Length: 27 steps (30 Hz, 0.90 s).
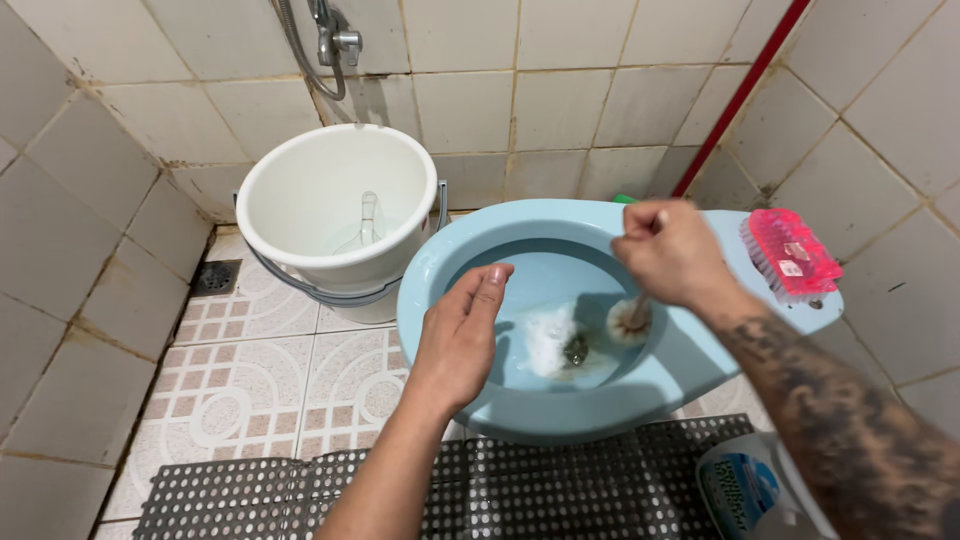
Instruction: The person scrubs the inside of a light blue toilet bowl with a toilet brush. They repeatedly dip the brush into the water and scrub the bowl's interior surfaces, generating suds. A white bucket and a pink scrubbing pad are visible nearby.
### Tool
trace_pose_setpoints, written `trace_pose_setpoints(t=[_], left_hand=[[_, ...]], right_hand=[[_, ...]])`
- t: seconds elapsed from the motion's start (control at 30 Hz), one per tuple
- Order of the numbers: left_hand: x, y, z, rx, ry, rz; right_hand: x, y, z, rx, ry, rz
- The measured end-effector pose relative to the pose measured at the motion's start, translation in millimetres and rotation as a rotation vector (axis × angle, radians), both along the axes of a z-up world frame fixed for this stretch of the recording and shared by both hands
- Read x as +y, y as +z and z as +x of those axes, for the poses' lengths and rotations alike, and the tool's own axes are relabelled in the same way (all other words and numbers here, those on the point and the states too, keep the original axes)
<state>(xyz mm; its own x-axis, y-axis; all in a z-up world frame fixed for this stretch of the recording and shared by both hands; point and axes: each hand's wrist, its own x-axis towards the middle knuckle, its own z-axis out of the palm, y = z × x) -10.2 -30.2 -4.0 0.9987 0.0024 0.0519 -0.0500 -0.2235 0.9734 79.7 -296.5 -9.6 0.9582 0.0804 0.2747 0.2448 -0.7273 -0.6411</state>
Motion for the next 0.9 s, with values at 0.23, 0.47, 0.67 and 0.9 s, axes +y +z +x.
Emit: trace_pose_setpoints(t=[0.23, 0.47, 0.67, 0.9], left_hand=[[-3.5, 4.8, 2.7, 0.019, -0.009, -0.017], [6.6, 14.3, 1.9, 0.149, 0.023, -0.020], [16.5, 17.9, 3.1, 0.134, 0.041, -0.027], [16.3, 21.8, -3.2, 0.137, 0.029, -0.054]], right_hand=[[14.2, -31.3, -6.1, -0.024, 0.003, 0.025], [26.4, -8.7, 50.4, 0.038, 0.038, -0.093], [8.0, -7.5, 60.4, -0.011, -0.038, -0.133], [10.5, -9.4, 82.3, 0.084, -0.022, -0.065]])
